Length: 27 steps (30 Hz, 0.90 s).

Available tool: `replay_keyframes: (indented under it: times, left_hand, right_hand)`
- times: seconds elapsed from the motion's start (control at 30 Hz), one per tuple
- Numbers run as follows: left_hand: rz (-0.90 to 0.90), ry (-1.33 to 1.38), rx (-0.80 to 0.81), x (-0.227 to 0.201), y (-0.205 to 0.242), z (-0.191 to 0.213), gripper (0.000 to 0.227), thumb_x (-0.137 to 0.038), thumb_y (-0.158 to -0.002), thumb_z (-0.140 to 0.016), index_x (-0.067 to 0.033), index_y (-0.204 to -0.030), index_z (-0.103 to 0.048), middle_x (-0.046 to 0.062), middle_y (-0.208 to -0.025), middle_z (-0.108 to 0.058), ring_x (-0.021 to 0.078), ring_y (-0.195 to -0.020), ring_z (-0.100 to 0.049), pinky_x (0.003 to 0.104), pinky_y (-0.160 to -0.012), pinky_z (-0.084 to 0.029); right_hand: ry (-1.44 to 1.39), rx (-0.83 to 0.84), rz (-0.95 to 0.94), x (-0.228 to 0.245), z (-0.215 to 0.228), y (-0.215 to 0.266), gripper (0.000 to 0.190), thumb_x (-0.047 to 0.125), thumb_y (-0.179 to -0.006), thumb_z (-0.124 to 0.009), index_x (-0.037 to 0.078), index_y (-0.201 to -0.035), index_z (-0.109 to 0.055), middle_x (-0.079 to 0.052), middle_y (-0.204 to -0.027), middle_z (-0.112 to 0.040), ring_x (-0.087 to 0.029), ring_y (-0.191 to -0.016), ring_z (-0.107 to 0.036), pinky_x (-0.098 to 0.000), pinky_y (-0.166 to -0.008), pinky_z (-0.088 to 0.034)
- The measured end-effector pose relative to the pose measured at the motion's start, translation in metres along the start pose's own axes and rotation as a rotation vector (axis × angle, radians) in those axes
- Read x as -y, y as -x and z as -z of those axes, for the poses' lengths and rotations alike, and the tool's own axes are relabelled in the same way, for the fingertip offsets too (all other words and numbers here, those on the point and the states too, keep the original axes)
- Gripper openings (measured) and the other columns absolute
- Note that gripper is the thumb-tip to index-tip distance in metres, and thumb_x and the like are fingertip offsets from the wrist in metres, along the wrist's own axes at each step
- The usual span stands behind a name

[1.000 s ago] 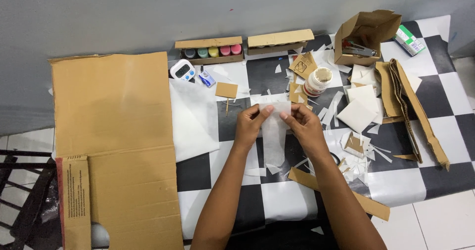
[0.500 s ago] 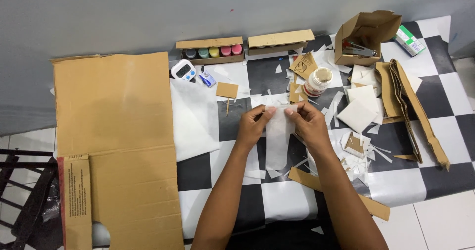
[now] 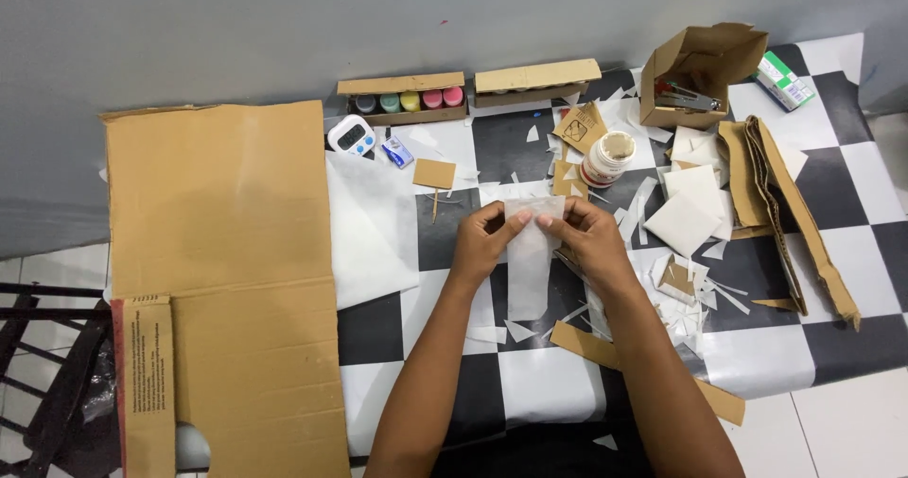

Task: Assembling a small frame structure using cardboard strips, glue, and cutting paper with scissors.

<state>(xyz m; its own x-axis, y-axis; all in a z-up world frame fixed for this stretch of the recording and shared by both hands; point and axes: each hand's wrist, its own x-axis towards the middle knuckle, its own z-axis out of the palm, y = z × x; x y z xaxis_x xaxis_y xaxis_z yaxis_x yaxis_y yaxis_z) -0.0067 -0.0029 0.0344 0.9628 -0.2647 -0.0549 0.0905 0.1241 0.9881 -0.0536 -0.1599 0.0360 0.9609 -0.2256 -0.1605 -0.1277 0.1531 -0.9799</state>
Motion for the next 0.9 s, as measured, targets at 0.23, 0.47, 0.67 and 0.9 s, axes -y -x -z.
replay_keyframes:
  times: [0.23,0.47,0.67,0.9]
  left_hand:
    - [-0.042,-0.133,0.000,-0.012,0.005,-0.002,0.029,-0.022,-0.086,-0.081,-0.0119,-0.067,-0.062,0.001,-0.049,-0.055,0.0049,-0.054,-0.046,0.019,-0.049,-0.034]
    - [-0.043,-0.083,-0.036,-0.011,0.005,0.000,0.028,-0.025,-0.087,-0.081,-0.0124,-0.070,-0.063,0.004,-0.054,-0.063,0.0041,-0.056,-0.050,0.019,-0.051,-0.041]
    - [-0.051,-0.114,-0.040,-0.014,0.006,-0.003,0.026,-0.024,-0.087,-0.082,-0.0109,-0.073,-0.064,0.006,-0.057,-0.065,0.0057,-0.058,-0.052,0.022,-0.052,-0.045]
    - [-0.122,-0.181,0.002,-0.022,0.007,-0.006,0.027,-0.023,-0.087,-0.082,-0.0068,-0.074,-0.065,0.010,-0.061,-0.067,0.0080,-0.063,-0.054,0.027,-0.056,-0.049]
  right_hand:
    - [-0.025,0.005,-0.018,0.016,-0.006,0.001,0.015,0.015,-0.088,-0.081,0.005,-0.094,-0.070,-0.003,-0.074,-0.062,-0.006,-0.066,-0.057,-0.0166,-0.056,-0.046]
    - [0.000,0.087,-0.008,0.005,0.000,-0.004,0.017,0.012,-0.086,-0.083,0.004,-0.091,-0.069,-0.002,-0.075,-0.060,-0.007,-0.071,-0.056,-0.0199,-0.064,-0.047]
    - [0.016,0.107,0.038,-0.020,0.015,-0.013,0.018,0.012,-0.086,-0.083,0.003,-0.090,-0.068,-0.003,-0.074,-0.057,-0.009,-0.072,-0.055,-0.0217,-0.065,-0.046]
    - [0.012,0.112,0.078,-0.016,0.015,-0.012,0.016,0.011,-0.087,-0.082,0.003,-0.090,-0.069,-0.004,-0.075,-0.058,-0.010,-0.074,-0.054,-0.0230,-0.067,-0.046]
